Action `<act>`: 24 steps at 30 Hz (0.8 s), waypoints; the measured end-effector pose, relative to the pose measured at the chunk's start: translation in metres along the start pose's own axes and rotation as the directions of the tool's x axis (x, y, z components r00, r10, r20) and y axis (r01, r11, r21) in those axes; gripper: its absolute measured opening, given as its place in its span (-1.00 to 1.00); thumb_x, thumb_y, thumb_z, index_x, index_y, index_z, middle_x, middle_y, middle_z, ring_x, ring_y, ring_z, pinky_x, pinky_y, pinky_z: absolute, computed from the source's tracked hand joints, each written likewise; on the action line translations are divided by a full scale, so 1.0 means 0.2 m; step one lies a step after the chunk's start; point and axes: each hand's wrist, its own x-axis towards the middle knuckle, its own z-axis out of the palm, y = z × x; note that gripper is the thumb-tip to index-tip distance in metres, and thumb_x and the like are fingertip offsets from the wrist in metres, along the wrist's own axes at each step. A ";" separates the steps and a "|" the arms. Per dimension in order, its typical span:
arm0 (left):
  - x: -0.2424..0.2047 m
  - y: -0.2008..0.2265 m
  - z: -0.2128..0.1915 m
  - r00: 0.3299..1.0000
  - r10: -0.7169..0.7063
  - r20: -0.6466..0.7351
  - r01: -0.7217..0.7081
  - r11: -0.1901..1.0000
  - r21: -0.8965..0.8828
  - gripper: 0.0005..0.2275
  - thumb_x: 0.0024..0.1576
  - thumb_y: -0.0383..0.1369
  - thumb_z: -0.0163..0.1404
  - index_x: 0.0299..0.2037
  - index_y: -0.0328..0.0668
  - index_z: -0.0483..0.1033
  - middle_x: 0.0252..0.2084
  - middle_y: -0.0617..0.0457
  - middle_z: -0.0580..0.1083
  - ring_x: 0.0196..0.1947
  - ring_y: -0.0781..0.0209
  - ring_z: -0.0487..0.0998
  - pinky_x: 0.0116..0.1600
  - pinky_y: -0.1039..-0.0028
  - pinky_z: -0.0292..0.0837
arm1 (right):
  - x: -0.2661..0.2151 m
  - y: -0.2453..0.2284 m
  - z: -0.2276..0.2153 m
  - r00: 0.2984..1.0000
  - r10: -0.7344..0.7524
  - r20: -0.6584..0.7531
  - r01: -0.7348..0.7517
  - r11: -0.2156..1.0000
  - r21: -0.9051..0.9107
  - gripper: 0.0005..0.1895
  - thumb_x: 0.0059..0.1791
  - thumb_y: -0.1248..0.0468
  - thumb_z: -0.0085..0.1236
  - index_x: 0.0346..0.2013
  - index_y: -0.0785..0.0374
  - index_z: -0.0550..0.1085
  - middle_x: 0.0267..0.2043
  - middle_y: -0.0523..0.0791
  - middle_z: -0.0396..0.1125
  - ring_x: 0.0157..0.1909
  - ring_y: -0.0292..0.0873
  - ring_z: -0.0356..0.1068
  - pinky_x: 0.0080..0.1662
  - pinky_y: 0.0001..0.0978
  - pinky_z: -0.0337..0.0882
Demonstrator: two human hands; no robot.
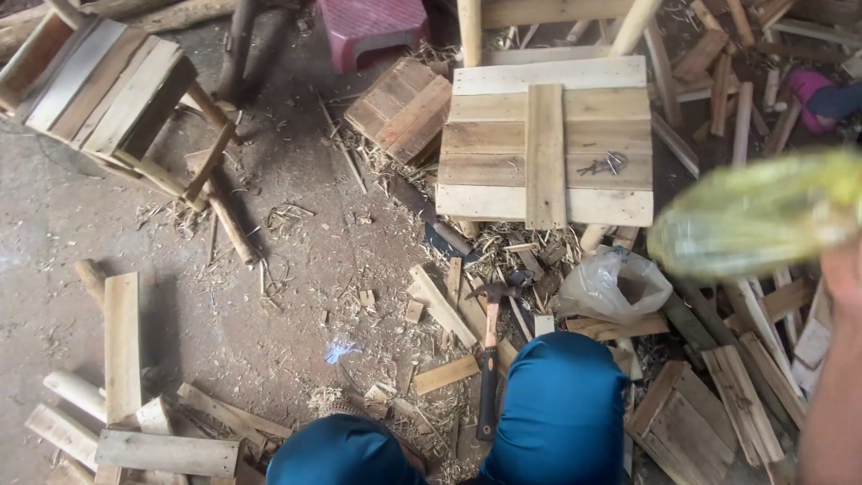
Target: The person sits on the ground assembling small wooden stool frames. They position wooden slats against the stool legs, hammer nails to attach the slats, and turn the frames over to work on other sides, fitting pieces together by hand.
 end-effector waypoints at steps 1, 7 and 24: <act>0.09 0.03 0.06 1.000 0.014 0.008 -0.014 0.999 0.032 -0.55 0.22 -0.52 -0.03 0.31 -0.61 0.25 0.16 -0.49 0.40 0.13 -0.26 0.48 0.19 0.09 0.45 | -0.17 0.06 -0.06 0.981 0.161 -0.104 -0.157 0.987 0.047 -0.46 0.34 -0.16 -0.26 0.45 0.10 0.25 0.31 -0.24 0.27 0.27 -0.37 0.31 0.32 -0.44 0.41; 0.66 0.20 0.59 0.978 0.066 0.199 -0.096 0.984 0.148 -0.55 0.21 -0.45 -0.01 0.30 -0.49 0.30 0.10 -0.41 0.47 0.07 -0.17 0.52 0.13 0.15 0.51 | -1.00 0.16 0.27 0.723 0.476 -0.500 -0.594 0.798 -0.099 -0.87 0.22 0.30 -0.03 0.07 0.23 0.33 -0.11 -0.04 0.29 -0.28 -0.15 0.30 -0.31 -0.35 0.39; 1.28 0.24 2.22 0.586 -0.292 0.756 0.227 0.955 0.193 -0.44 0.17 -0.04 -0.05 0.31 -0.16 0.28 0.26 -0.18 0.43 0.27 -0.10 0.45 0.33 0.10 0.41 | -1.07 0.99 0.31 0.152 0.909 -0.387 -0.519 -0.260 -0.814 -0.30 0.18 -0.10 -0.51 0.15 0.26 0.54 0.21 0.03 0.48 0.23 -0.02 0.52 0.30 -0.08 0.45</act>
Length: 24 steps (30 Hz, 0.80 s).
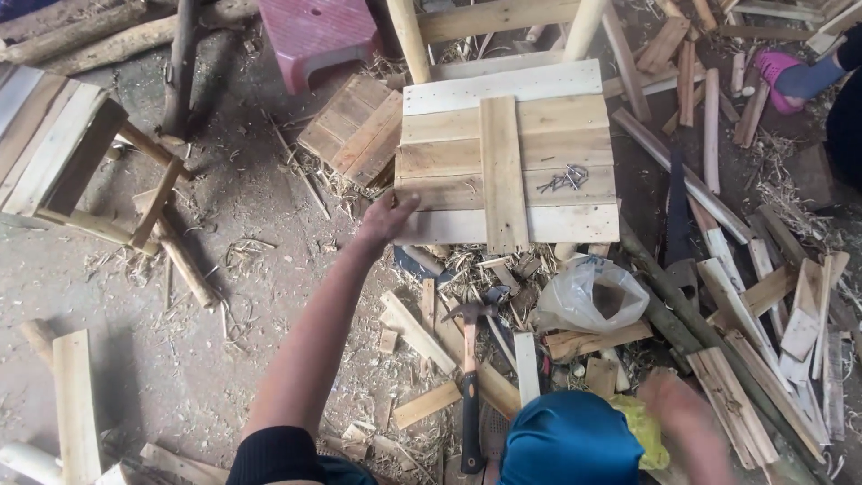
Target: The person sits on the ground assembling small wooden stool frames. They position wooden slats against the stool legs, hammer nails to attach the slats, and turn the frames over to work on other sides, fitting pieces together by hand.
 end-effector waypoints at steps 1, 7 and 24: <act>-0.02 0.03 -0.01 0.999 -0.048 -0.023 0.044 0.989 -0.144 -0.38 0.13 0.00 -0.04 0.35 -0.17 0.26 0.29 -0.23 0.39 0.26 -0.15 0.45 0.32 0.07 0.43 | -0.16 -0.09 -0.24 0.972 -0.081 -0.222 0.089 0.996 0.024 -0.39 0.16 -0.12 -0.40 0.24 0.13 0.44 0.18 0.01 0.48 0.17 0.06 0.53 0.22 -0.03 0.49; 0.13 -0.01 -0.01 0.995 -0.097 -0.012 0.081 0.891 -0.447 -0.14 -0.06 0.18 -0.04 0.40 -0.25 0.23 0.41 -0.37 0.23 0.42 -0.36 0.22 0.44 -0.15 0.09 | -0.38 -0.68 -1.12 0.669 -0.241 -0.703 0.705 0.506 0.497 -0.31 0.15 -0.13 -0.32 0.33 0.36 0.27 0.26 0.17 0.26 0.21 0.15 0.27 0.14 0.05 0.31; 0.03 0.05 0.02 0.997 -0.067 -0.037 0.030 0.793 -0.609 -0.09 -0.07 0.10 0.04 0.27 -0.70 0.14 0.08 -0.54 0.45 -0.03 -0.17 0.63 -0.05 0.29 0.68 | -0.25 -0.97 -1.25 0.698 -0.292 -0.654 0.712 0.383 0.589 -0.39 0.21 -0.08 -0.13 0.29 0.41 0.35 0.31 0.11 0.24 0.31 0.02 0.21 0.24 -0.12 0.17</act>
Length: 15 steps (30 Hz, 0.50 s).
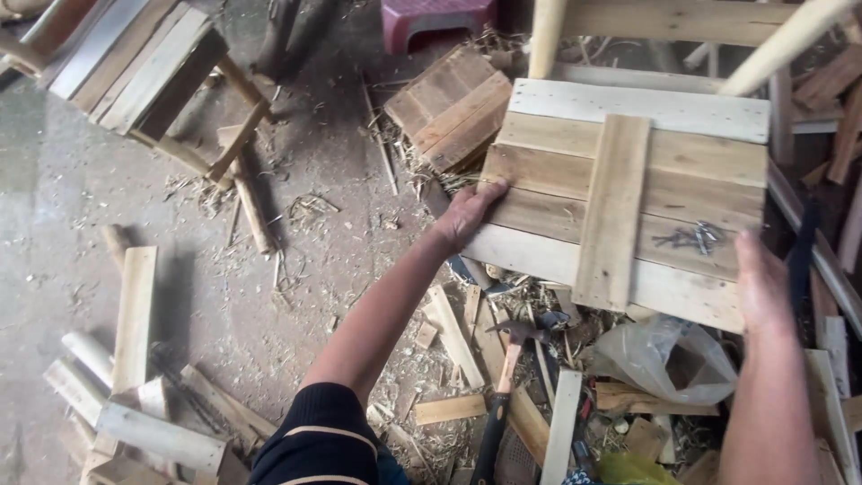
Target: The person sits on the ground assembling small wooden stool frames. They position wooden slats against the stool legs, hammer nails to attach the slats, and turn the frames over to work on other sides, fitting pieces together by hand.
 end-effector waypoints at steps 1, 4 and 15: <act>-0.02 0.01 -0.01 0.999 0.028 0.042 -0.026 0.998 -0.057 -0.21 -0.02 0.02 0.06 0.18 -0.70 0.22 -0.09 -0.47 0.51 -0.26 -0.09 0.64 -0.27 0.36 0.67 | -0.02 0.00 -0.01 1.000 -0.023 -0.012 0.023 1.000 -0.005 -0.41 0.23 -0.04 -0.14 0.29 0.45 0.34 0.31 0.16 0.24 0.30 0.07 0.21 0.23 -0.10 0.17; -0.11 0.04 -0.04 0.993 0.059 0.105 -0.044 0.989 -0.138 -0.39 0.07 -0.08 0.08 0.04 -0.65 0.33 -0.32 -0.33 0.56 -0.55 0.05 0.62 -0.55 0.46 0.62 | -0.09 0.00 -0.03 0.994 -0.105 -0.033 0.104 0.994 -0.018 -0.44 0.28 0.05 -0.15 0.29 0.55 0.33 0.30 0.22 0.23 0.27 0.13 0.20 0.21 -0.07 0.16; -0.65 0.14 -0.40 0.998 0.027 -0.049 -0.032 0.994 -0.108 -0.38 0.07 0.01 0.03 0.02 -0.54 0.28 -0.38 -0.18 0.47 -0.58 0.06 0.57 -0.61 0.46 0.58 | -0.34 -0.38 0.05 0.914 -0.375 0.152 0.334 0.912 0.237 -0.42 0.33 0.07 -0.26 0.58 0.35 0.16 0.32 0.08 0.18 0.15 0.03 0.27 0.11 -0.16 0.35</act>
